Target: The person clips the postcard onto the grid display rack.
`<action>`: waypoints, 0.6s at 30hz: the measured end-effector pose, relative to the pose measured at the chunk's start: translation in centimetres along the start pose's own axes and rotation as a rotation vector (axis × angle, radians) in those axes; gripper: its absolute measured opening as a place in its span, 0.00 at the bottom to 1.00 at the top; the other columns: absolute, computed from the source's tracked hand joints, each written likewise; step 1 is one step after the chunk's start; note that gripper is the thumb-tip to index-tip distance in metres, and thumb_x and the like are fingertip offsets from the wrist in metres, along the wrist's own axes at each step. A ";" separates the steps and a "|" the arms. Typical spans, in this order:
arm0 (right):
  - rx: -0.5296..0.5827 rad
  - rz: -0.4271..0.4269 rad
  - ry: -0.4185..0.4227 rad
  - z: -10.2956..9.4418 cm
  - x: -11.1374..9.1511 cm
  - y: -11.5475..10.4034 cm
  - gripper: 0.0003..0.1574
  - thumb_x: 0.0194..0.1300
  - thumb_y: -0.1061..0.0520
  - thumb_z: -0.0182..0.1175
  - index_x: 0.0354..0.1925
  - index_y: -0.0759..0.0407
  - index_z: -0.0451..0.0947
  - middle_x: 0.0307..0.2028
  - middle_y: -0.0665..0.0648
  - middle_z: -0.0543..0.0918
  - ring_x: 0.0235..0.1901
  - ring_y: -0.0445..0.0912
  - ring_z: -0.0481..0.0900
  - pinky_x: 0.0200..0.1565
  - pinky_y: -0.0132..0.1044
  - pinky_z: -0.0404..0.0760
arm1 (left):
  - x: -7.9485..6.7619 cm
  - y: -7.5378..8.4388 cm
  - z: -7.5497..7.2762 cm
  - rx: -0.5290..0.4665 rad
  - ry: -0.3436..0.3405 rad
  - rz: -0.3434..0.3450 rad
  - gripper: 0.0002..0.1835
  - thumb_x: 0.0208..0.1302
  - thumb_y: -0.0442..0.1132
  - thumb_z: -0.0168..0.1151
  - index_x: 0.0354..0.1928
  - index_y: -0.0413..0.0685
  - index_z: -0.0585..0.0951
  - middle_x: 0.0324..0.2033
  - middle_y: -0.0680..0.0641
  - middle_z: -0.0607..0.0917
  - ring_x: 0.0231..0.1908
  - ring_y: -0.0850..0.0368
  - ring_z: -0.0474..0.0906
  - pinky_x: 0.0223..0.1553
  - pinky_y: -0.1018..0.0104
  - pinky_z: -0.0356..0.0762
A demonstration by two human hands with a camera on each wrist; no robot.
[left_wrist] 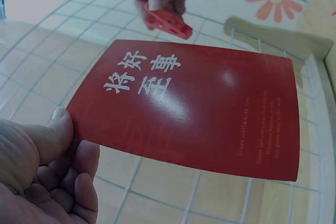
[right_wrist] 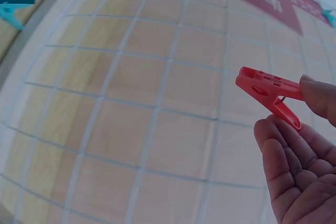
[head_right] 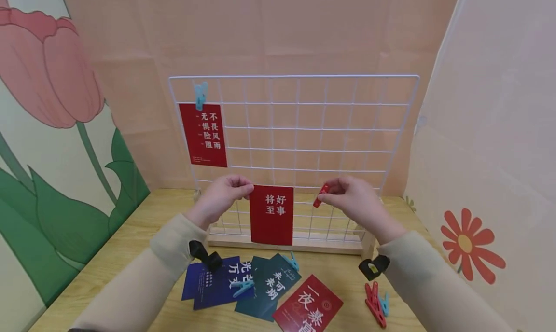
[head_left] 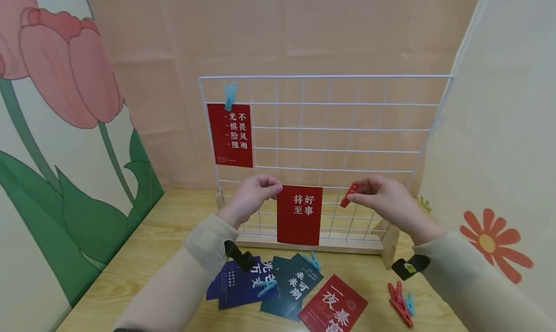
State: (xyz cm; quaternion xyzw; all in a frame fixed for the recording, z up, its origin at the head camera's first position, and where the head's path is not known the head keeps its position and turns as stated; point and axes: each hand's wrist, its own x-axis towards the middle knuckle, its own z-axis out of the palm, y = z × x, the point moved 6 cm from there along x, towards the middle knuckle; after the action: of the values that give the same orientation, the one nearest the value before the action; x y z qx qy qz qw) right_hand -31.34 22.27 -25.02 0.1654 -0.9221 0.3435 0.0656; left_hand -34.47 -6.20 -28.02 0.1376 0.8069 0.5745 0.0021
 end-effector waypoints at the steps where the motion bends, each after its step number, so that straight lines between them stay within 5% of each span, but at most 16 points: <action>1: -0.003 -0.009 0.003 -0.2 0.2 -0.4 0.32 0.62 0.36 0.61 0.51 0.59 0.77 0.44 0.56 0.84 0.45 0.51 0.80 0.47 0.51 0.77 | 0.0 0.3 -0.3 0.001 0.010 0.007 0.07 0.67 0.43 0.61 0.41 0.49 0.83 0.36 0.49 0.84 0.42 0.51 0.77 0.53 0.49 0.70; 18: 0.027 -0.108 0.082 -3.2 3.5 -7.7 0.25 0.63 0.43 0.64 0.49 0.59 0.78 0.42 0.56 0.84 0.44 0.49 0.79 0.47 0.46 0.75 | 1.0 5.3 -4.1 -0.003 0.225 0.073 0.07 0.63 0.46 0.65 0.36 0.50 0.83 0.34 0.48 0.84 0.39 0.51 0.77 0.45 0.55 0.73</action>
State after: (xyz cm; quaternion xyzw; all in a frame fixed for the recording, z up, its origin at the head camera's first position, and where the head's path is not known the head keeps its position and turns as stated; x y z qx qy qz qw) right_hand -31.89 18.02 -17.08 0.2014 -0.9038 0.3583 0.1194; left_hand -34.90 -8.18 -21.56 0.1015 0.7956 0.5873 -0.1090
